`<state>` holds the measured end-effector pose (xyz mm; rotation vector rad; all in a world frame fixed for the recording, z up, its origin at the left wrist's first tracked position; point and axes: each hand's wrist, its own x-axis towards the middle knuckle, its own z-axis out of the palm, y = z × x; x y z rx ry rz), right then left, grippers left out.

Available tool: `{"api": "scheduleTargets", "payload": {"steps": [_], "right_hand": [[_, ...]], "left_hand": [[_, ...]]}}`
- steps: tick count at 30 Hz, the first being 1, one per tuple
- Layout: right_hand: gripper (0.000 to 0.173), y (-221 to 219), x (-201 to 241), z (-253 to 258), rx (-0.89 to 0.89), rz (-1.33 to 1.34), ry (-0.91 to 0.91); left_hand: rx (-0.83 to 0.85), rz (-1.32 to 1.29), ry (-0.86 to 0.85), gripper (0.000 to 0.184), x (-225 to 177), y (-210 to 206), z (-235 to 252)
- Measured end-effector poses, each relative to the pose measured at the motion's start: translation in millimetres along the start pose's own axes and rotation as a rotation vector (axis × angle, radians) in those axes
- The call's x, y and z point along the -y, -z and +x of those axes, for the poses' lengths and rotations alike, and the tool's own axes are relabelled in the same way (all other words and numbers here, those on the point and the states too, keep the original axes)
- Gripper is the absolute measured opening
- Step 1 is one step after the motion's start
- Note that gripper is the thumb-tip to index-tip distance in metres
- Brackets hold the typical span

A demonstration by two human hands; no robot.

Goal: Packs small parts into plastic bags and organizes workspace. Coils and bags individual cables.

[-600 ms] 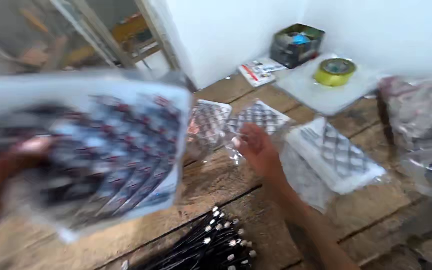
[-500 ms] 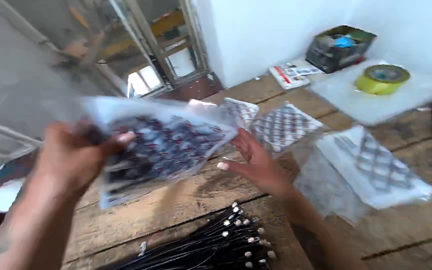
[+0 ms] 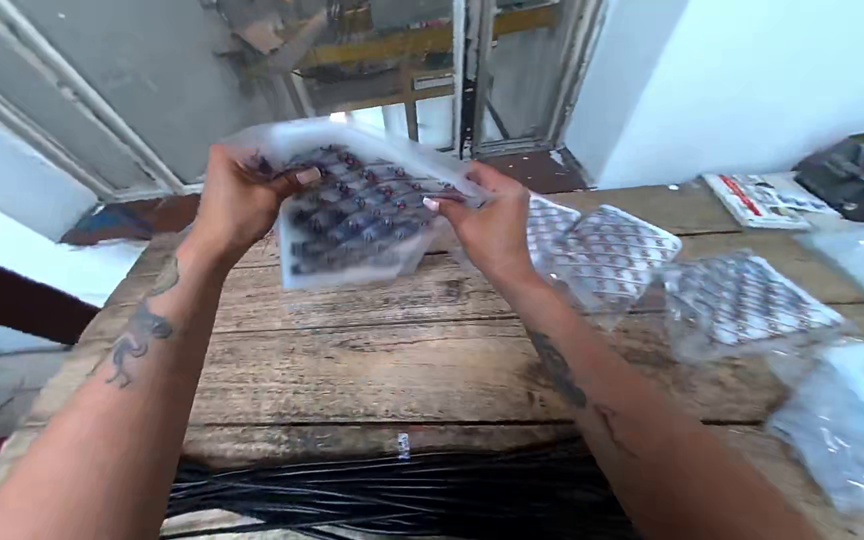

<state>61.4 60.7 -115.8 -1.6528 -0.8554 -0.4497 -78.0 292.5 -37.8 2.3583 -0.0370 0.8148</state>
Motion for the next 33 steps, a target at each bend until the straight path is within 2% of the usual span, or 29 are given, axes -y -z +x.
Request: {"api": "scheduleTargets", "payload": {"steps": [2, 4, 6, 8, 9, 11, 14, 16, 17, 19, 21, 22, 24, 26, 28, 29, 31, 33], "right_hand": [[0.013, -39, 1, -18, 0.015, -0.01, 0.1], [0.022, -81, -20, -66, 0.137, -0.101, 0.092], [0.025, -120, -49, -120, 0.314, -0.257, 0.011], [0.028, -144, -71, -169, 0.517, -0.388, -0.096], [0.037, -150, -78, -187, 0.594, -0.422, -0.128], [0.053, -153, -77, -205, 0.676, -0.411, -0.155], [0.073, -140, -52, -217, 0.731, -0.364, -0.274], [0.084, -122, -31, -220, 0.665, -0.345, -0.373], [0.084, -107, -21, -223, 0.613, -0.348, -0.407], [0.069, -62, 4, -242, 0.549, -0.368, -0.471], [0.049, -15, 16, -264, 0.459, -0.369, -0.501], [0.041, 8, 20, -275, 0.405, -0.366, -0.52], [0.032, 44, 33, -303, 0.301, -0.362, -0.592], [0.027, 61, 49, -325, 0.29, -0.307, -0.657], [0.023, 62, 68, -334, 0.389, -0.196, -0.656], [0.022, 59, 75, -337, 0.473, -0.144, -0.643], [0.021, 50, 81, -346, 0.624, -0.018, -0.695], [0.022, 43, 80, -355, 0.742, 0.204, -0.884]], "left_hand": [[0.023, -0.013, -0.079, 0.02, 28, 24, -33], [0.044, -0.057, -0.11, 0.024, 102, 12, -87], [0.056, -0.052, 0.054, 0.02, 179, -31, -157], [0.156, -0.019, 0.276, 0.036, 221, -74, -221], [0.203, -0.026, 0.358, 0.045, 230, -88, -238], [0.279, -0.049, 0.418, 0.047, 229, -91, -240], [0.365, -0.046, 0.356, 0.048, 221, -81, -231], [0.348, -0.01, 0.315, 0.053, 200, -69, -227], [0.331, 0.018, 0.297, 0.05, 182, -61, -231], [0.304, 0.08, 0.291, 0.049, 138, -42, -265], [0.31, 0.164, 0.321, 0.034, 103, -19, -316], [0.312, 0.197, 0.352, 0.029, 96, -13, -346], [0.297, 0.249, 0.4, 0.036, 94, -11, -394], [0.321, 0.252, 0.382, 0.039, 93, -11, -402], [0.431, 0.202, 0.296, 0.05, 92, -13, -390], [0.491, 0.185, 0.265, 0.049, 92, -17, -386], [0.491, 0.157, 0.268, 0.031, 92, -21, -385], [0.361, 0.179, 0.312, 0.016, 85, -23, -376]]}}
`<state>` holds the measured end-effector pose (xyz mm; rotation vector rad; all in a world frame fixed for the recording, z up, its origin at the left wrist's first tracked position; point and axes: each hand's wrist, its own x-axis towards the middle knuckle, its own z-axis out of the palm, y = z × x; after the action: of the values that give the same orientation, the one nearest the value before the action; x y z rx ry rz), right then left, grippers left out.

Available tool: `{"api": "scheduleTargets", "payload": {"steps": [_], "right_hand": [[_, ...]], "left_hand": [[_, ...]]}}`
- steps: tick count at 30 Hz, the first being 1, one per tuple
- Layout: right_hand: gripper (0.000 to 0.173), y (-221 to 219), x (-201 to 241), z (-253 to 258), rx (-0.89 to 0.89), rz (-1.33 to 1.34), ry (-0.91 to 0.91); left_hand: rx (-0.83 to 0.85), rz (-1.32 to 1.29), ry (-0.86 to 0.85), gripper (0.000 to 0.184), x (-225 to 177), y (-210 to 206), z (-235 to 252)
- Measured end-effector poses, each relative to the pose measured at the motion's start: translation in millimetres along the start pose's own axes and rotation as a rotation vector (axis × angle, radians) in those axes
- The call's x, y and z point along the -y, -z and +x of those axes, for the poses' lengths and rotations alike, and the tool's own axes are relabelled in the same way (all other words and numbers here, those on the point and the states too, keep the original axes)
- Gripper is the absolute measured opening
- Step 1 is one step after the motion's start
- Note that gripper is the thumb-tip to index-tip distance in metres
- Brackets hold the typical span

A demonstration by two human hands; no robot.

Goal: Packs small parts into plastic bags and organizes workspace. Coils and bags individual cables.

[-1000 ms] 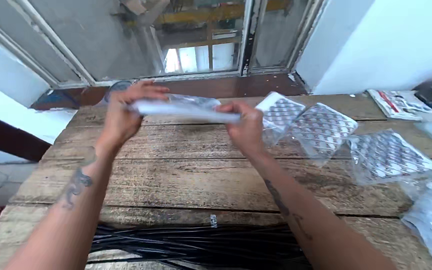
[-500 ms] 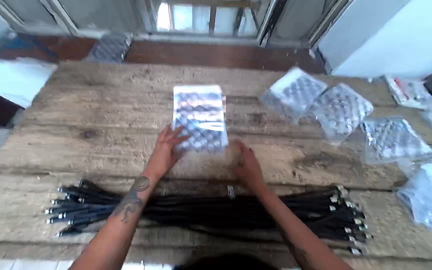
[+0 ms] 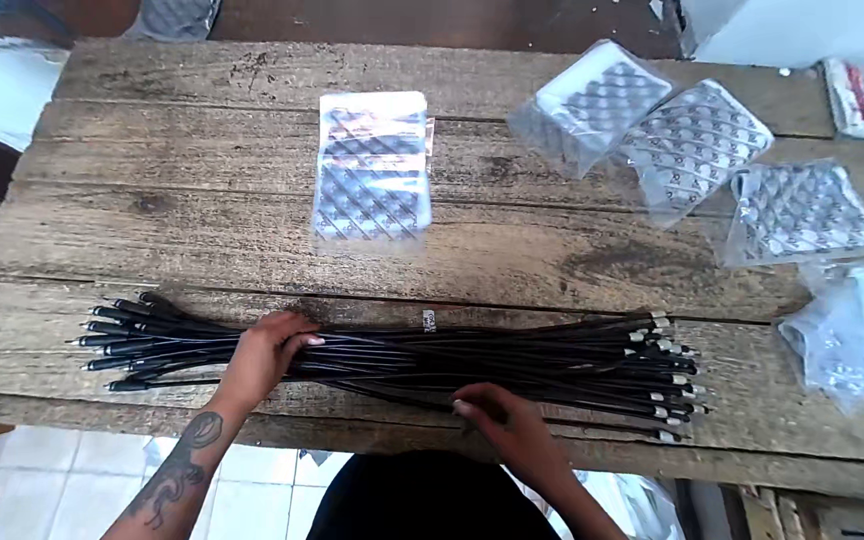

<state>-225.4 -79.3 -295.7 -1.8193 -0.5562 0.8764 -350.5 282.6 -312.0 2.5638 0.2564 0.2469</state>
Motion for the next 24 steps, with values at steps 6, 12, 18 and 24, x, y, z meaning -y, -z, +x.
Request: {"api": "scheduleTargets", "payload": {"steps": [6, 12, 18, 24], "right_hand": [[0.053, 42, -6, -3, -0.185, 0.839, -0.186], [0.027, 93, -7, -20, -0.714, 0.904, -0.134], [0.027, 82, 6, -26, -0.894, 0.862, -0.136], [0.033, 74, 5, -44, -0.828, 0.799, -0.137]], "left_hand": [[-0.094, -0.032, -0.026, 0.031, -62, 34, -6], [-0.025, 0.173, -0.075, 0.045, -53, 8, -17], [0.013, 0.215, -0.12, 0.052, -47, -19, -16], [0.132, 0.181, 0.008, 0.031, -79, -33, -14]]}}
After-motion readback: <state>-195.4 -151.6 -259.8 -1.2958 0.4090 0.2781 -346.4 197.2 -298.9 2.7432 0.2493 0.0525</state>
